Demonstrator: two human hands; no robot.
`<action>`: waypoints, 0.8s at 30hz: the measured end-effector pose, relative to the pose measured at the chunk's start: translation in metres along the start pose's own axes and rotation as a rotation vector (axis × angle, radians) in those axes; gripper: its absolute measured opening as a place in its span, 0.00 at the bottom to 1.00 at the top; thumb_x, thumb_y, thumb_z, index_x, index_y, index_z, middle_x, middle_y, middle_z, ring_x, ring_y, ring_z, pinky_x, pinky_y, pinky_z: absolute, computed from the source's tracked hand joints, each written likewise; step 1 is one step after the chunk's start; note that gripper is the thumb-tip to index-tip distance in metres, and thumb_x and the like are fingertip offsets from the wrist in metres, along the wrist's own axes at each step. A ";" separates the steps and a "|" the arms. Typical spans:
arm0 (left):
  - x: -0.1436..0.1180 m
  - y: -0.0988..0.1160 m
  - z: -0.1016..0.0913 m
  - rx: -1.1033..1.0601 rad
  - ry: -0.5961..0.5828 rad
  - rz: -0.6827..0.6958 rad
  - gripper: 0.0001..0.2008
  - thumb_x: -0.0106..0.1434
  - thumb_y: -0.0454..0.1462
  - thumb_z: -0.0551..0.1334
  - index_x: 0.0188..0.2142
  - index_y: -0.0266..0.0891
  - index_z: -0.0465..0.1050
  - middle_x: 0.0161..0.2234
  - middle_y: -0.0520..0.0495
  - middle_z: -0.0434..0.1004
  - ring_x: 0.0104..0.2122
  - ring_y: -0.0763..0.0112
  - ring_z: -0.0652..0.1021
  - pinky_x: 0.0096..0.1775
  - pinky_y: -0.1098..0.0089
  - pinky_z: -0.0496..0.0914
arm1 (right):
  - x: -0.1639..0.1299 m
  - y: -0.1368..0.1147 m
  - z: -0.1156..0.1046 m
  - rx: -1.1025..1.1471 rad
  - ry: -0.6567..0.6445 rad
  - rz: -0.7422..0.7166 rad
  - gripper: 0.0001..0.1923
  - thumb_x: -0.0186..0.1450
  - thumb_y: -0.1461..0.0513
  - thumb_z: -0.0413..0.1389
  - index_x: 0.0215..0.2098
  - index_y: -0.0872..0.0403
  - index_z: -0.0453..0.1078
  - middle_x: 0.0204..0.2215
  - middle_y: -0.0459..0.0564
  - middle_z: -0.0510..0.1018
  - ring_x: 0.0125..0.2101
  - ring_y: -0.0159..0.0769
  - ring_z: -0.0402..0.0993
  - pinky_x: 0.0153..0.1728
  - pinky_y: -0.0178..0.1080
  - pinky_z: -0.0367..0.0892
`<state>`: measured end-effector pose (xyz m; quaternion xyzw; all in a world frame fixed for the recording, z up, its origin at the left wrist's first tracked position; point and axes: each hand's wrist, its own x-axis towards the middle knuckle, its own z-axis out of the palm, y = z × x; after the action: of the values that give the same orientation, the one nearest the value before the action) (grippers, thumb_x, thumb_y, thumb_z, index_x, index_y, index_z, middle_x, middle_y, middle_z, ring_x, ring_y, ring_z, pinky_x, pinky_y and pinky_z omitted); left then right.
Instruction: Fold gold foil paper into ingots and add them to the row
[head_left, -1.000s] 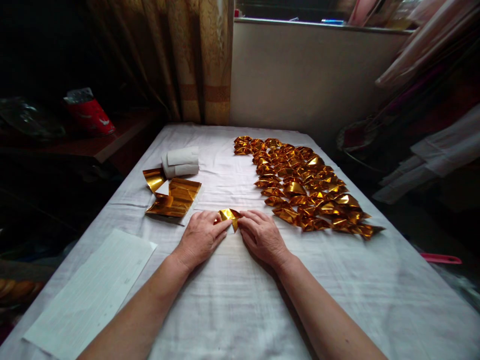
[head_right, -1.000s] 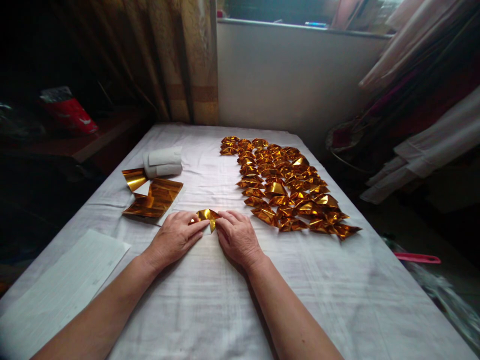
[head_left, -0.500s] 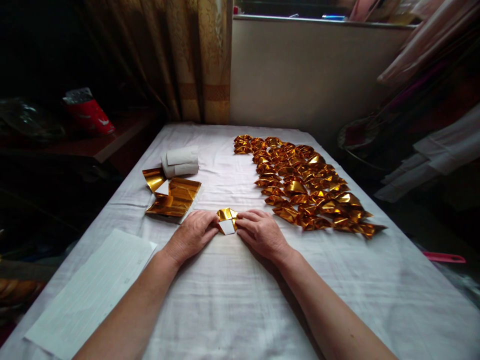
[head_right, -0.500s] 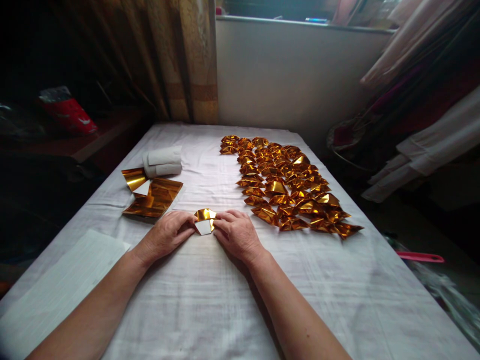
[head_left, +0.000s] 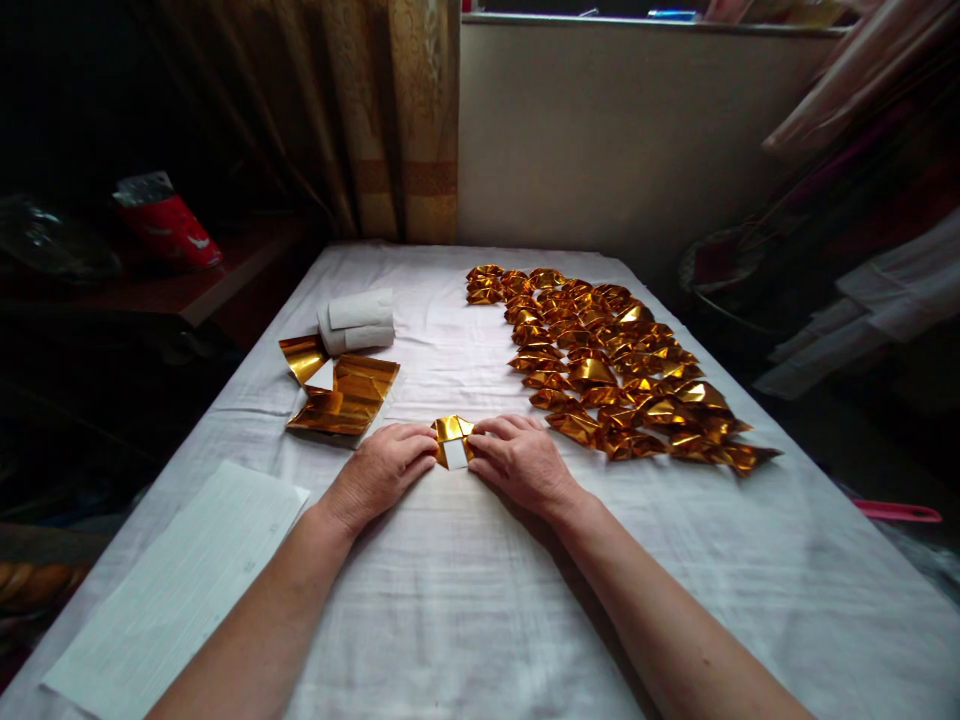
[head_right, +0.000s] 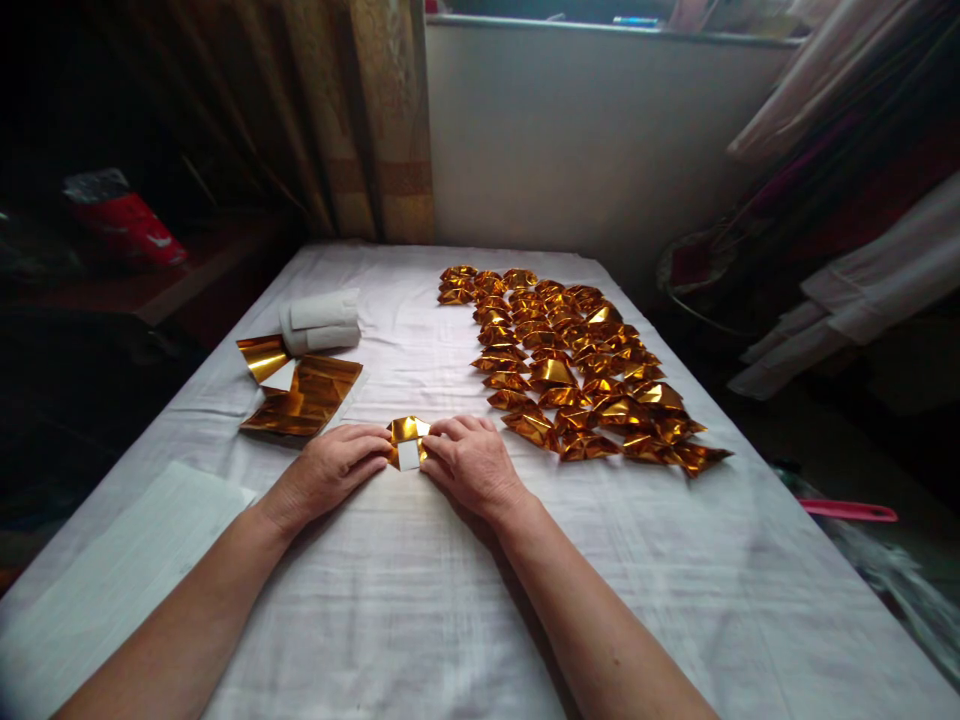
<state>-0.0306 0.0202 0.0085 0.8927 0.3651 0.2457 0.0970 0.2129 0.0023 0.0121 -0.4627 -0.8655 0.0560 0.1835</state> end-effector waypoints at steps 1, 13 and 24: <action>0.000 -0.001 0.000 0.007 -0.009 0.004 0.07 0.67 0.37 0.59 0.40 0.42 0.76 0.43 0.47 0.81 0.44 0.66 0.78 0.48 0.65 0.72 | 0.000 0.000 0.000 0.007 -0.008 0.004 0.12 0.65 0.54 0.60 0.46 0.46 0.76 0.47 0.48 0.78 0.46 0.41 0.70 0.47 0.44 0.59; 0.004 0.006 -0.001 0.086 -0.065 -0.046 0.06 0.65 0.38 0.62 0.41 0.43 0.77 0.43 0.47 0.80 0.43 0.63 0.77 0.48 0.62 0.71 | 0.010 -0.006 -0.005 -0.138 -0.051 -0.063 0.12 0.65 0.53 0.59 0.40 0.52 0.76 0.42 0.51 0.80 0.41 0.41 0.71 0.45 0.43 0.56; 0.002 0.009 0.001 0.197 -0.005 -0.011 0.06 0.68 0.37 0.58 0.40 0.41 0.74 0.41 0.47 0.81 0.40 0.64 0.78 0.44 0.64 0.71 | 0.006 -0.004 0.009 -0.120 0.113 -0.104 0.13 0.71 0.57 0.50 0.40 0.52 0.76 0.41 0.51 0.81 0.39 0.38 0.72 0.44 0.42 0.57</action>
<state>-0.0236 0.0155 0.0116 0.8965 0.3922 0.2059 0.0109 0.2034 0.0050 0.0069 -0.4299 -0.8784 -0.0317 0.2064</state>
